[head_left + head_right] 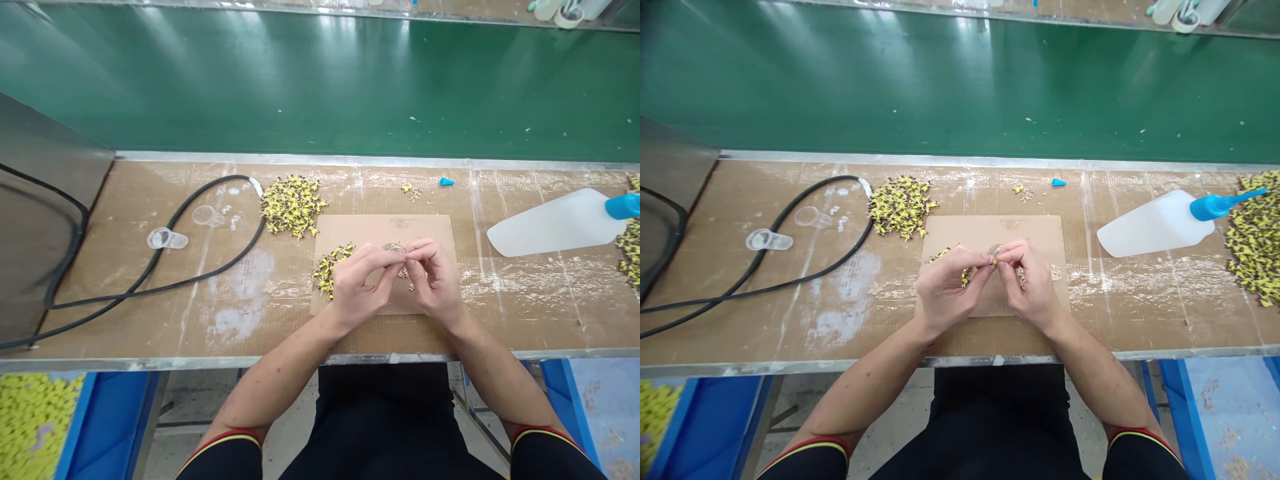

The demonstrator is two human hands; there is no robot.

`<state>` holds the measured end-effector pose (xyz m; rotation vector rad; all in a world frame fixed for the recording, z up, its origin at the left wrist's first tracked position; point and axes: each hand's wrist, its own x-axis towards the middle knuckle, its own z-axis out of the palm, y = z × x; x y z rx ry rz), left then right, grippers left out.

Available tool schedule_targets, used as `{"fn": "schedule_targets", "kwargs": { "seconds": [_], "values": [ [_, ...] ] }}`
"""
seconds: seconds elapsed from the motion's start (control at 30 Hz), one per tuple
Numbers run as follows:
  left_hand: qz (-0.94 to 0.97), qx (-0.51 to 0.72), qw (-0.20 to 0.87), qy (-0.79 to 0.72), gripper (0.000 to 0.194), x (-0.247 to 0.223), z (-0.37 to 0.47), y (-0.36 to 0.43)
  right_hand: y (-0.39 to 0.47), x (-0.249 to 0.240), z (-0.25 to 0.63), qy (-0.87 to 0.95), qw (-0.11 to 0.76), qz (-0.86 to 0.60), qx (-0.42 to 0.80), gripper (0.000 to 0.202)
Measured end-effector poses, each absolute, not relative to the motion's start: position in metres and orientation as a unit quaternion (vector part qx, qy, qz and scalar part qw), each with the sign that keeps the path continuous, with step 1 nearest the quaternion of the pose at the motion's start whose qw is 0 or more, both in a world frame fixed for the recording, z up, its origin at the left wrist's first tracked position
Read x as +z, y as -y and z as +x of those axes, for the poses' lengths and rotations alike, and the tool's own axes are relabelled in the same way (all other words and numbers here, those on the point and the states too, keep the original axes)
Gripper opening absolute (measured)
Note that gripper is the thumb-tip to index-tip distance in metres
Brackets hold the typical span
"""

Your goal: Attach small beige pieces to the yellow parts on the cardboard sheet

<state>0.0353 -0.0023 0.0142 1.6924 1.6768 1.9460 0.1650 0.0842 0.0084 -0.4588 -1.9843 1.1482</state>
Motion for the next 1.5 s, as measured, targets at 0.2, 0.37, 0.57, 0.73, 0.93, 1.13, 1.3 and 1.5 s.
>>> {"fn": "schedule_targets", "kwargs": {
  "seconds": [0.2,0.37,0.57,0.73,0.93,1.13,1.3,1.5],
  "values": [
    [0.519,0.634,0.083,-0.568,0.012,0.013,0.011,0.0,-0.095,0.01,0.174,0.778,0.414,-0.22,0.418,0.014],
    [0.393,0.63,0.052,-0.668,0.015,0.009,-0.077,0.009,-0.121,0.002,0.194,0.746,0.467,-0.298,0.37,0.018],
    [0.297,0.566,0.055,-0.767,0.017,-0.016,-0.147,0.023,-0.132,0.005,0.202,0.794,0.425,-0.308,0.306,0.014],
    [0.256,0.553,0.004,-0.793,0.016,-0.02,-0.154,0.021,-0.141,0.013,0.206,0.837,0.407,-0.272,0.246,0.013],
    [0.306,0.534,-0.087,-0.784,0.012,0.001,-0.143,0.03,-0.156,0.014,0.219,0.906,0.225,-0.277,0.226,0.019],
    [0.629,0.307,0.11,-0.705,0.019,0.021,-0.093,0.024,-0.158,0.015,0.222,0.928,0.07,-0.263,0.256,0.022],
    [0.701,0.242,0.147,-0.654,0.028,0.021,-0.066,0.015,-0.155,0.016,0.219,0.933,0.043,-0.238,0.268,0.021],
    [0.7,0.179,0.143,-0.676,0.034,0.007,-0.069,0.012,-0.153,0.012,0.216,0.939,0.036,-0.238,0.246,0.021]
  ]
}}
